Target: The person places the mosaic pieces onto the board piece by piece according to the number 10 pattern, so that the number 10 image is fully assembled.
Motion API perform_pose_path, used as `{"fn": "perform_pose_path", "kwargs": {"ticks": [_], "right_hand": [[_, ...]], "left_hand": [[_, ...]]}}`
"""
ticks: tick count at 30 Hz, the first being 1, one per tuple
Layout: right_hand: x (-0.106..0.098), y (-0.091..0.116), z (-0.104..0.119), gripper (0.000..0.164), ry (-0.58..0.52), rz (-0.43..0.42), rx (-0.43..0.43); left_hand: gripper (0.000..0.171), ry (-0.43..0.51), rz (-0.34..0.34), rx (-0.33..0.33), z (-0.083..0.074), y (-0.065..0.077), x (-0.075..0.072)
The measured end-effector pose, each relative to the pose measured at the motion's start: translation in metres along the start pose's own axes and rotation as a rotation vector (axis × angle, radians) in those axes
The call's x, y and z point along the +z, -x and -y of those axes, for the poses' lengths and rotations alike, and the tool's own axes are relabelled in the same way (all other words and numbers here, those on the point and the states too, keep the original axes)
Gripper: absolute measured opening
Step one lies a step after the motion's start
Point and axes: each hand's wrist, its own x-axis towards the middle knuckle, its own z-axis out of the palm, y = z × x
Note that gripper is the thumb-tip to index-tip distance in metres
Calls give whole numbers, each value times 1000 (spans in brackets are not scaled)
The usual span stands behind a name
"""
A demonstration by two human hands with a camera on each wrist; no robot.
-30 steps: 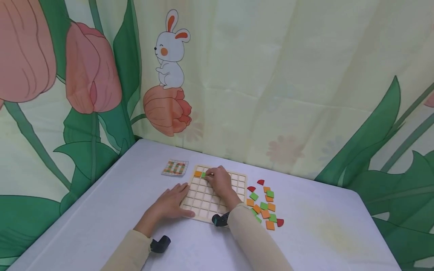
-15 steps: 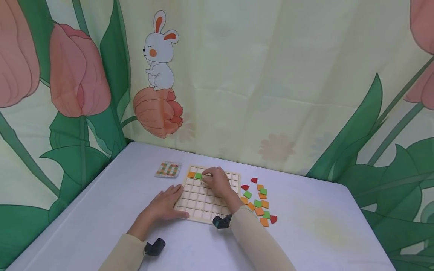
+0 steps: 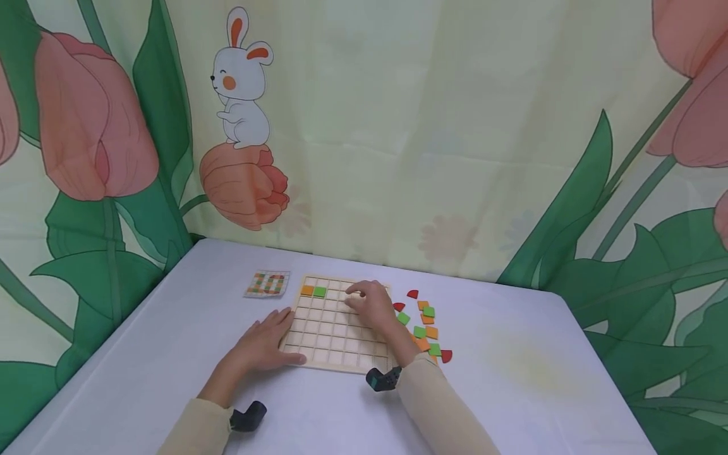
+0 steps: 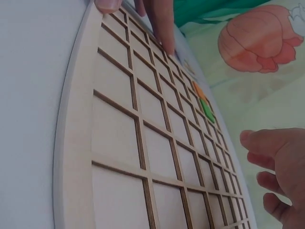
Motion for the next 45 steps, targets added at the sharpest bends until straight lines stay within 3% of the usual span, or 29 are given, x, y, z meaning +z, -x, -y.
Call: {"fn": "perform_pose_path", "kwargs": {"ticks": [5, 16, 21, 25, 38, 45], "right_hand": [[-10, 11, -8, 22, 3, -29, 5], [-34, 36, -44, 19, -21, -112, 117], [-45, 46, -55, 17, 9, -125, 250], [-50, 52, -63, 14, 47, -144, 306], [-48, 60, -73, 12, 104, -105, 315], [-52, 57, -70, 9, 167, -113, 256]], "left_hand": [[104, -3, -1, 9, 2, 1, 0], [106, -13, 11, 28, 1, 0, -1], [106, -22, 6, 29, 1, 0, -2], [105, -18, -2, 37, 1, 0, -3], [109, -16, 12, 26, 3, 0, -1], [107, -17, 2, 45, 2, -2, -2]]}}
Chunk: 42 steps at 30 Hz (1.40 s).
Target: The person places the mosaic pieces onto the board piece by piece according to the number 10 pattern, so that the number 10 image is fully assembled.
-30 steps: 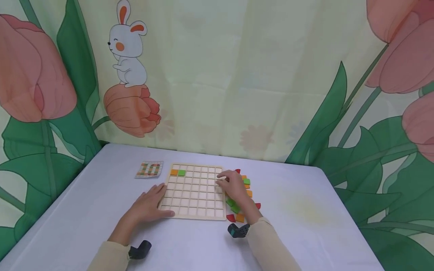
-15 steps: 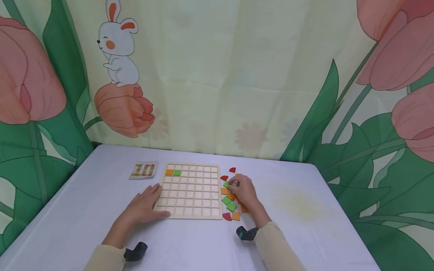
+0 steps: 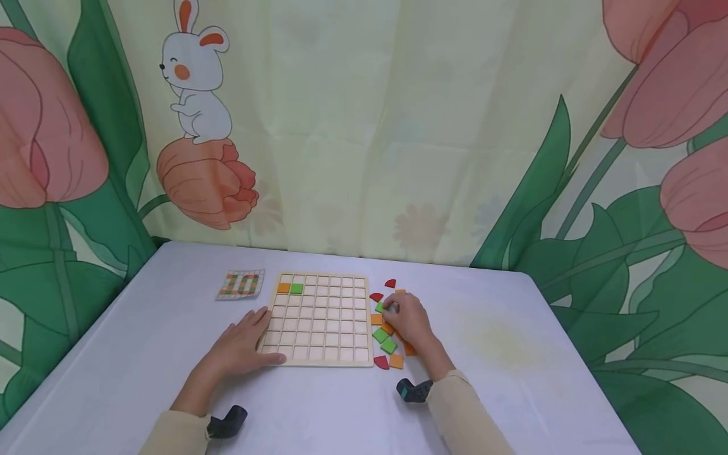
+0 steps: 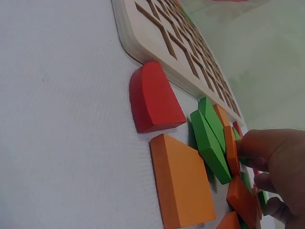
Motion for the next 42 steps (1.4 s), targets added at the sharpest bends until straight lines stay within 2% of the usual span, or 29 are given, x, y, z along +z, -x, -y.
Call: {"fn": "perform_pose_path", "kwargs": {"ticks": [8, 11, 15, 20, 26, 34, 37, 42], "right_hand": [[-4, -1, 1, 12, -6, 3, 27], [-7, 1, 1, 12, -33, 46, 20], [-8, 3, 3, 14, -49, 134, -43], [-9, 1, 10, 13, 9, 180, -66], [-3, 2, 10, 13, 84, 210, -57], [-11, 0, 13, 15, 173, 186, -148], [-13, 1, 12, 14, 172, 185, -129], [-15, 4, 11, 12, 103, 160, -123]], "left_hand": [[108, -5, -4, 6, -1, -1, -3], [108, -7, 7, 6, -2, -1, -3], [107, -4, 5, 2, -1, 0, 0], [105, -2, -14, 1, -4, -2, -3], [107, -2, 6, -2, -3, -1, -2], [106, 10, -18, 31, -3, -3, -4], [105, 7, -14, 30, -2, -4, -4], [106, -2, 2, 23, -2, -1, -2]]}}
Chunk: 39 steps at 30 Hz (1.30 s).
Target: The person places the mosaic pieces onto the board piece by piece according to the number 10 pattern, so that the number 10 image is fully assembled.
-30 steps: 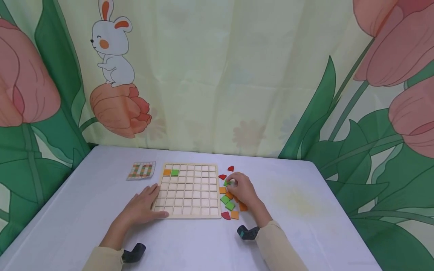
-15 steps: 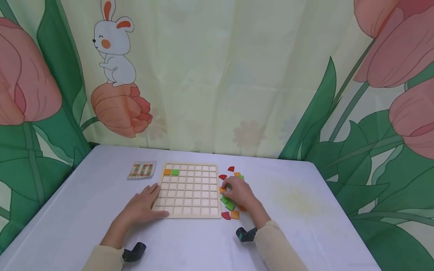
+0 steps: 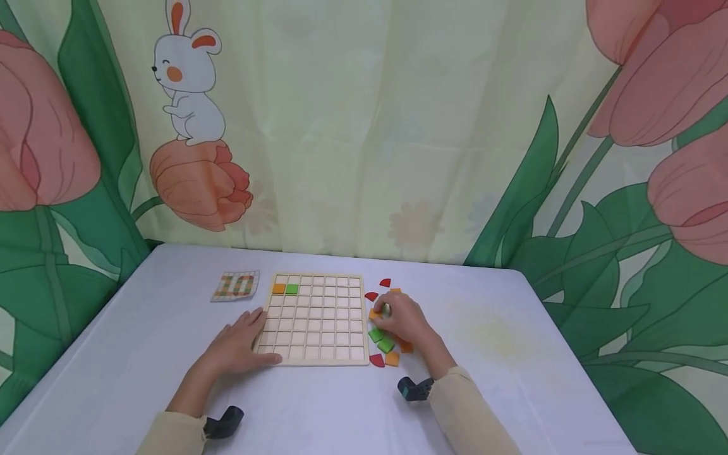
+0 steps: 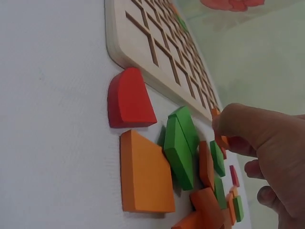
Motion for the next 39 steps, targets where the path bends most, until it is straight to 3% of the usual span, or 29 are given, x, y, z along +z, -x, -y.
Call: {"fn": "perform_pose_path", "kwargs": {"ticks": [5, 12, 22, 30, 39], "right_hand": [[0, -3, 6, 11, -37, -19, -33], [12, -14, 25, 9, -102, 2, -145], [31, -36, 56, 8, -86, 22, -222], [48, -49, 81, 9, -120, 80, -227], [66, -62, 100, 5, -140, 31, -257]], "left_hand": [[105, 10, -8, -4, -2, 1, 0], [105, 10, -1, -23, 1, 3, 2], [104, 12, -4, -41, -1, 3, 3], [104, 15, 6, -52, 1, 3, 3], [104, 28, 1, -77, -1, 3, 2]]}}
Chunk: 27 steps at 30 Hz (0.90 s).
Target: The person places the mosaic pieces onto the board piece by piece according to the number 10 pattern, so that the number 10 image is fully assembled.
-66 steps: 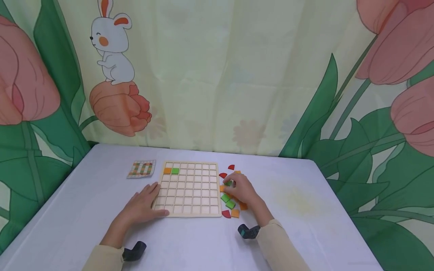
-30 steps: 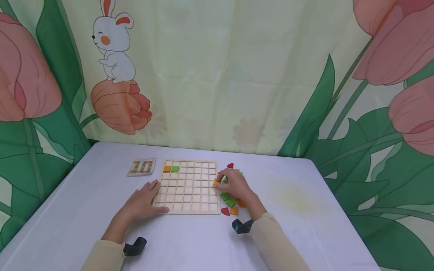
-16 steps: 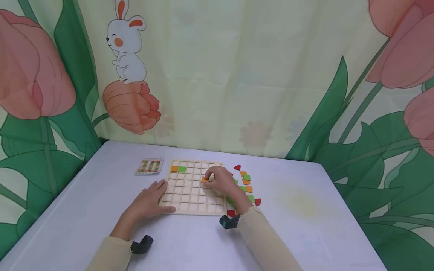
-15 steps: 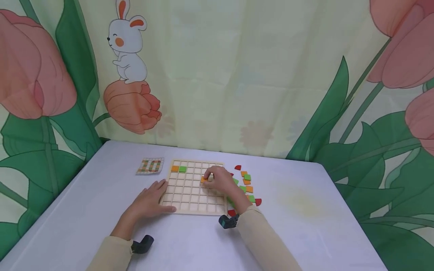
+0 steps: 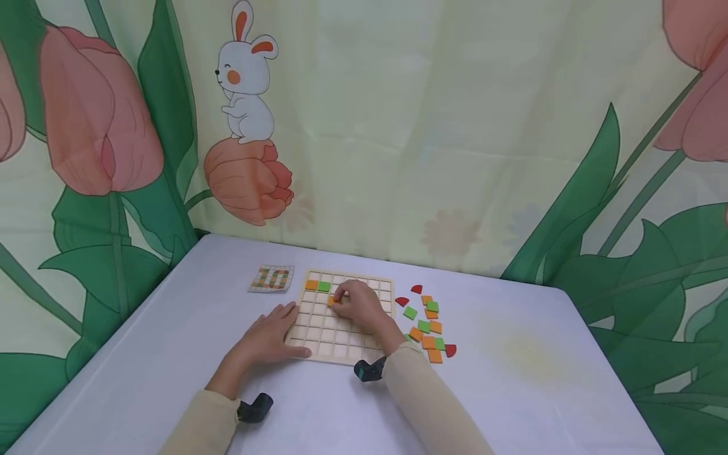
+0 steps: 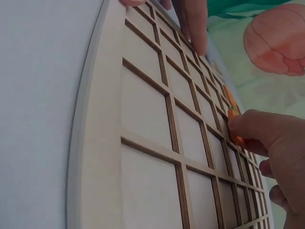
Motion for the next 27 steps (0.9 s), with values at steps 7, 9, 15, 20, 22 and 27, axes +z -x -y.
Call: {"fn": "perform_pose_path", "kwargs": {"ticks": [7, 9, 15, 20, 22, 27], "right_hand": [[10, -7, -1, 7, -2, -48, -14], [11, -10, 0, 7, -18, -66, -20], [16, -11, 3, 5, -62, -61, -8], [16, -14, 6, 7, -11, -79, -39], [16, -16, 7, 7, -15, -69, -40], [15, -18, 7, 6, -68, -3, -28]], "left_hand": [[103, -3, -5, -10, -3, 1, 3], [103, -5, -11, -7, -4, 0, 3], [103, -10, 1, -5, -4, -2, 4], [102, -16, -10, -7, -6, -1, 0], [102, -13, -11, -9, -7, 0, -2], [102, -13, -2, -19, -2, 0, -1]]}}
